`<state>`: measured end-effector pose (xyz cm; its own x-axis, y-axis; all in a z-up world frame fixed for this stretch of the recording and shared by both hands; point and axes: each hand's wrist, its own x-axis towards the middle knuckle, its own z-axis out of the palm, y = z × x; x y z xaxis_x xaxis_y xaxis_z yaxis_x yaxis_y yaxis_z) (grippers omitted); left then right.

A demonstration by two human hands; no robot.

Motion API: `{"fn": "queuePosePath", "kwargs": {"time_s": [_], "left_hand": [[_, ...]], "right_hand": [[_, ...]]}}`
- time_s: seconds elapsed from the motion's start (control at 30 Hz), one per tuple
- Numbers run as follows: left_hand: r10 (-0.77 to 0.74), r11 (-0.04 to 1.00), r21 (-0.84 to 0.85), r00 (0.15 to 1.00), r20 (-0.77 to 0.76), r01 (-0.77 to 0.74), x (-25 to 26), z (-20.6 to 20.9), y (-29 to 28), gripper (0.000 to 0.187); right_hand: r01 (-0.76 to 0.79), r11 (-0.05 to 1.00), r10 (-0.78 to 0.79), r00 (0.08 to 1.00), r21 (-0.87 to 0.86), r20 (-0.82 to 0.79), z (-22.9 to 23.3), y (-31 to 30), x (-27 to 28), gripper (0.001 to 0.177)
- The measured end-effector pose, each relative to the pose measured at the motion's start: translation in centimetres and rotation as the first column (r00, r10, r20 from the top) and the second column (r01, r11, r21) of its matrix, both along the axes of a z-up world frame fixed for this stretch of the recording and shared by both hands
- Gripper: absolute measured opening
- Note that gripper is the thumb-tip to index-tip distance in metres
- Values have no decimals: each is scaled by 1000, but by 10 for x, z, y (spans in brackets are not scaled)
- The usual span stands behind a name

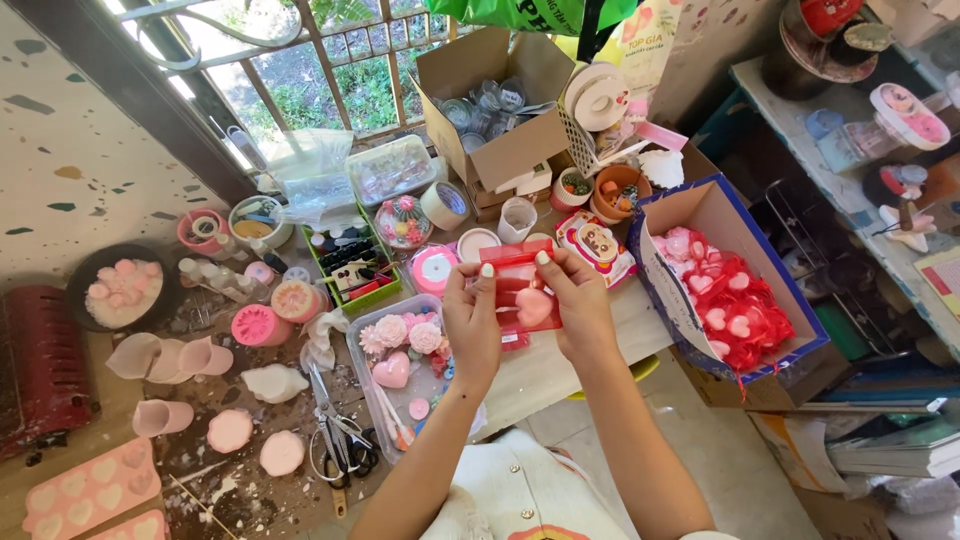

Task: Pack heart-shaped candles into a small mesh bag.

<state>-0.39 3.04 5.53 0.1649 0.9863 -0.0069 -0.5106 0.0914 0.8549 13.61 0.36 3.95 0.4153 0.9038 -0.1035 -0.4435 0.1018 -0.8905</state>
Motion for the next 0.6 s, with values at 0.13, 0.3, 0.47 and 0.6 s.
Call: {"fn": "queuePosePath", "kwargs": {"time_s": [0.13,0.3,0.47,0.6], "left_hand": [[53,998,-19,999,6,-53,-1,-1,0,24],[98,995,27,989,-107,-96,-3,0,3,22],[190,980,117,931,-311,-161,-6,-12,5,20],[178,981,130,936,-303,-144,-7,-2,6,18]], "right_hand": [[62,996,-69,989,-56,-129,11,2,-9,11],[33,995,-60,954,-94,-293,9,0,-3,15],[-260,955,178,887,-142,-426,42,-3,2,24],[-367,916,289,884,-164,-368,-9,-2,29,21]]}}
